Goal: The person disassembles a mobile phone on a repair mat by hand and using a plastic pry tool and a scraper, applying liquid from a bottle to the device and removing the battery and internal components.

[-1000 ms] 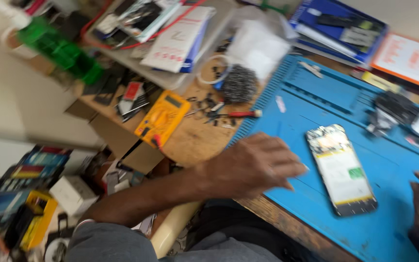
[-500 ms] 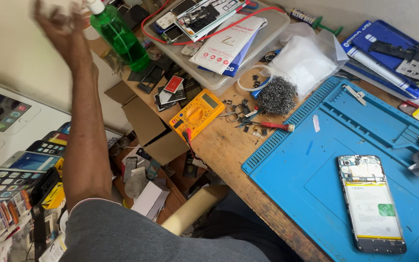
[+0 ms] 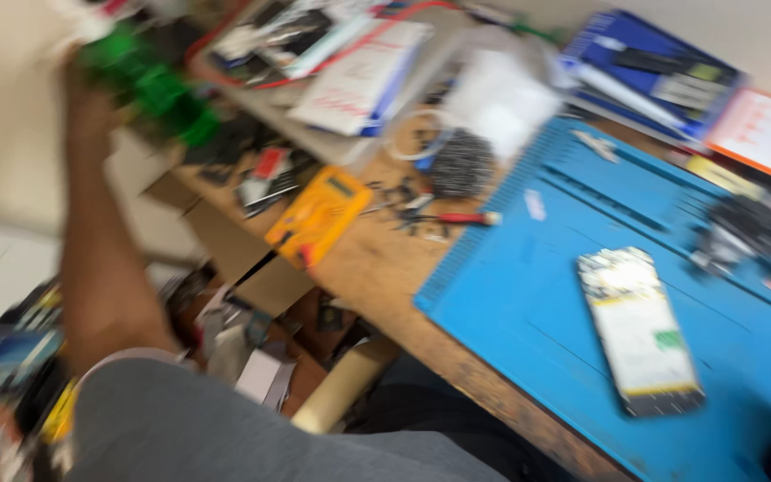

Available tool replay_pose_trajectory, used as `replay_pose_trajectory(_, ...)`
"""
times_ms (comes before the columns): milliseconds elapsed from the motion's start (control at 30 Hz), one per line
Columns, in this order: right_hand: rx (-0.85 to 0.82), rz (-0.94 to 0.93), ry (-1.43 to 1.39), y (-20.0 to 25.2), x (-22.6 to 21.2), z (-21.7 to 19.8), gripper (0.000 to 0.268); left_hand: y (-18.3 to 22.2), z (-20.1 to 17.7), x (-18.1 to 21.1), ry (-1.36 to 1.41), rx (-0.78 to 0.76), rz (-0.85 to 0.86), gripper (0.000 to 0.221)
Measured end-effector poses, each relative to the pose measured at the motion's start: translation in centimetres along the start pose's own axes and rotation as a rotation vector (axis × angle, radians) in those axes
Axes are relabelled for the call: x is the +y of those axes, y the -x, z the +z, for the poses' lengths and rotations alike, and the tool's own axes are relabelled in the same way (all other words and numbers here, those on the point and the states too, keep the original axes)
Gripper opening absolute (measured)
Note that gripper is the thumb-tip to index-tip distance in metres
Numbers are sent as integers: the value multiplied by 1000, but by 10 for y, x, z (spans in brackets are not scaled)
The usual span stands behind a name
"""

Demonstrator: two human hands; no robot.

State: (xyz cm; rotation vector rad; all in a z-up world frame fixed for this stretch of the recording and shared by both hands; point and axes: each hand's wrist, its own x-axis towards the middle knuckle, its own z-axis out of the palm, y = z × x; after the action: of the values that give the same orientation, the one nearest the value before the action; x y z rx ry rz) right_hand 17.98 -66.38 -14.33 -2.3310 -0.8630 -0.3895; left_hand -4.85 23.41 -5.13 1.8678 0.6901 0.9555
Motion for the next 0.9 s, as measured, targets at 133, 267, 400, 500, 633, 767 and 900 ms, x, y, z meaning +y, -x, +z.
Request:
replay_pose_trajectory(133,40,64,127,6,-22,-30,11,-10,96,17,58,-48,152,59)
replay_pose_trajectory(267,60,127,239,-15,-61,-49,15,51,178,83,175,-13,336,55)
replay_pose_trajectory(400,145,107,293,-25,-54,-62,15,127,251,152,349,-118,418,52)
replay_pose_trajectory(500,205,191,199,-20,-41,-66,16,174,280,181,474,-217,449,50)
replay_pose_trajectory(633,282,285,110,-3,-17,-75,13,230,308,207,647,-359,456,47)
replay_pose_trajectory(767,280,412,-96,13,17,-80,11,269,296,226,740,-455,467,44)
replay_pose_trajectory(900,137,425,98,23,19,-91,19,294,290,237,809,-577,443,42)
